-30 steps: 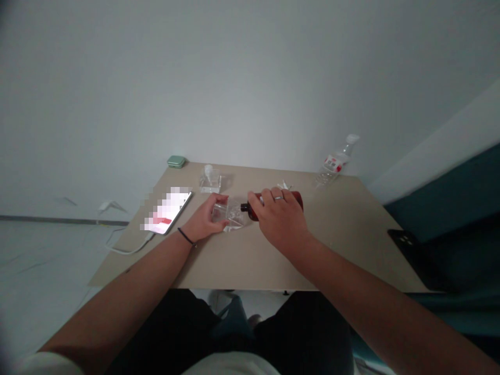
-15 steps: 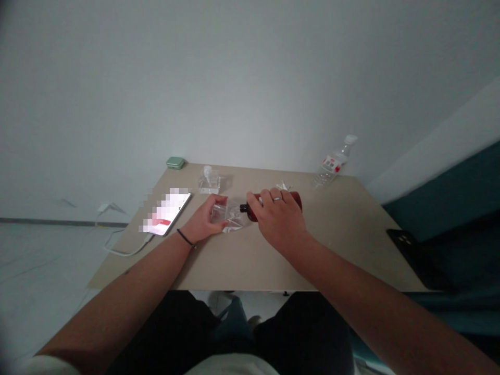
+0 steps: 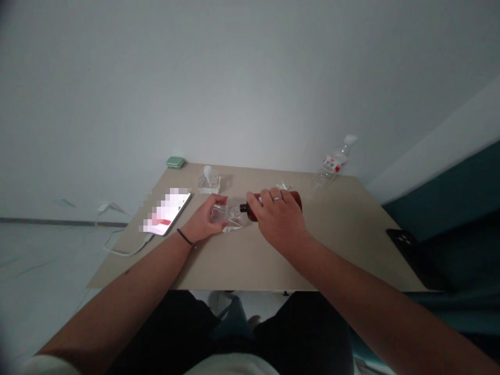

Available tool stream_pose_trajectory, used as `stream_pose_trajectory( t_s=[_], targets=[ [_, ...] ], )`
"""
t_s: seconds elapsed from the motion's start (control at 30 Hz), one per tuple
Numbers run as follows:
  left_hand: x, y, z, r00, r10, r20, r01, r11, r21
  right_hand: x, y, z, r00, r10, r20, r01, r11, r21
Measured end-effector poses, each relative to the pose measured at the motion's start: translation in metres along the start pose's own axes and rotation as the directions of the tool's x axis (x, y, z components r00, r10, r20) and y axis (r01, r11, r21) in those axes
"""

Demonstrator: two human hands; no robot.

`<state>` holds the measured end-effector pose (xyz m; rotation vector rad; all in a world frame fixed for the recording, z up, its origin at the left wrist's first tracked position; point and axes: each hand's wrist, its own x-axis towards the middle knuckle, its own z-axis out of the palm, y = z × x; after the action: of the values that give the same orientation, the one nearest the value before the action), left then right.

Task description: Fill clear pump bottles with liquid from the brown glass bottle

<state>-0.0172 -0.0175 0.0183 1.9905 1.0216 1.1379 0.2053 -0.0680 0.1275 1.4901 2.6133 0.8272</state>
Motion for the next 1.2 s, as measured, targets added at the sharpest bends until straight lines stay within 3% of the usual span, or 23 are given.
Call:
stream_pose_trajectory(
  t_s=[1.2],
  targets=[
    [-0.0003, -0.0013, 0.0, 1.0, -0.005, 0.0, 0.005, 1.0, 0.008, -0.0011, -0.001, -0.0003, 1.0, 0.018, 0.021, -0.018, 1.0, 0.02]
  ],
)
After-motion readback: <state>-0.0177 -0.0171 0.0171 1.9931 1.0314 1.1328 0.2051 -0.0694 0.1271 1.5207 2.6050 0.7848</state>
